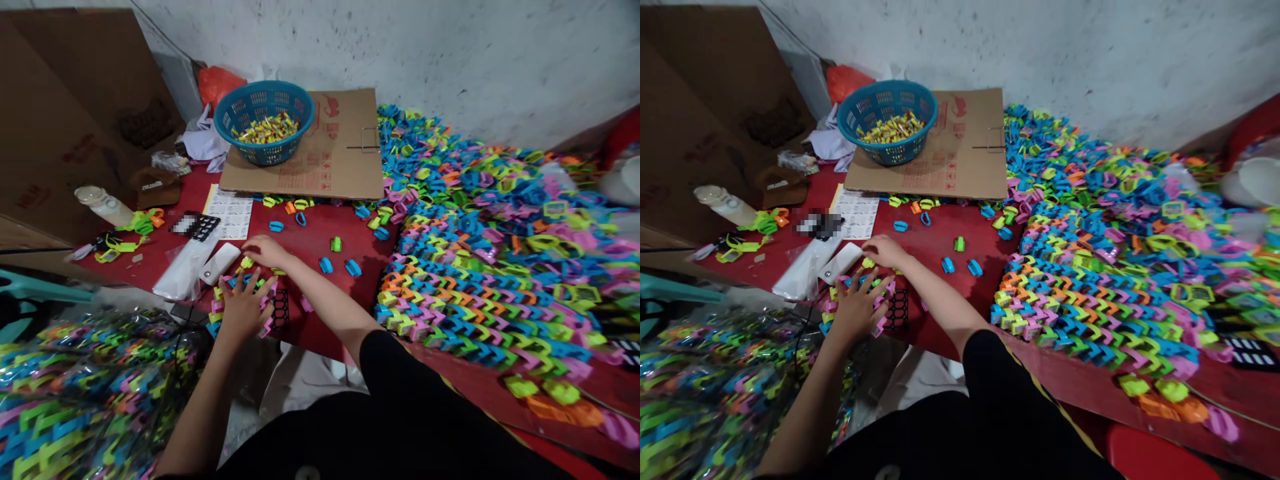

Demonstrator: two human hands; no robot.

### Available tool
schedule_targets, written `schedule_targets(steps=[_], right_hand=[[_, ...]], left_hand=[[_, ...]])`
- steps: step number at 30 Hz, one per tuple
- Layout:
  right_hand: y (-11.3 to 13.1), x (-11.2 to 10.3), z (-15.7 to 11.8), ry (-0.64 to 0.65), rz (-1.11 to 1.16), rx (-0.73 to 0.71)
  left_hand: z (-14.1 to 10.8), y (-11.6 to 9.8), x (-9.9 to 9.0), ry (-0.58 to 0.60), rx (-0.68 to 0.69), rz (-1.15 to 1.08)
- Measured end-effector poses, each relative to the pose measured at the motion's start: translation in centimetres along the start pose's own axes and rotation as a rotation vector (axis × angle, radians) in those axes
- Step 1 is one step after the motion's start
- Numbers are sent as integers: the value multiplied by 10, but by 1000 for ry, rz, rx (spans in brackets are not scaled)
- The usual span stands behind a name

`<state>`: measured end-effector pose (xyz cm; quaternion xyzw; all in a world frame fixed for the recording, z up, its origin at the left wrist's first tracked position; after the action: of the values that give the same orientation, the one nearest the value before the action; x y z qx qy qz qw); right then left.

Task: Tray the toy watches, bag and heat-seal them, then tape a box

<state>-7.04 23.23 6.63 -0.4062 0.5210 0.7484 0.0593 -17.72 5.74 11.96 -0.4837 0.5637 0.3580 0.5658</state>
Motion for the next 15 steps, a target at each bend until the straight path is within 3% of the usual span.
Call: schedule_targets(steps=[3,5,8,12,15], right_hand=[[-3,22,37,157,-151,-17],[-18,20,47,191,-241,35],[-53,-13,56,217,-353,148],[-95,-77,66,105,-454,310],[-117,-99,65,161,-514,466]], left_hand=[[4,5,-1,11,-38,5],[7,11,-2,17,-67,4],[14,21,-5,-1,-104,10],[30,38,-7,-46,-148,7],[44,48,-8,-88,-177,-6]])
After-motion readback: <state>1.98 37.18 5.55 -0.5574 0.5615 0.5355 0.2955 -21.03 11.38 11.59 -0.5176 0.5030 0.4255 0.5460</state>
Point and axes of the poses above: each hand's wrist, its own z-axis towards the middle knuckle, its own x-axis out of the palm, y = z × x, the point moved 4 cm from there along z, towards the middle knuckle
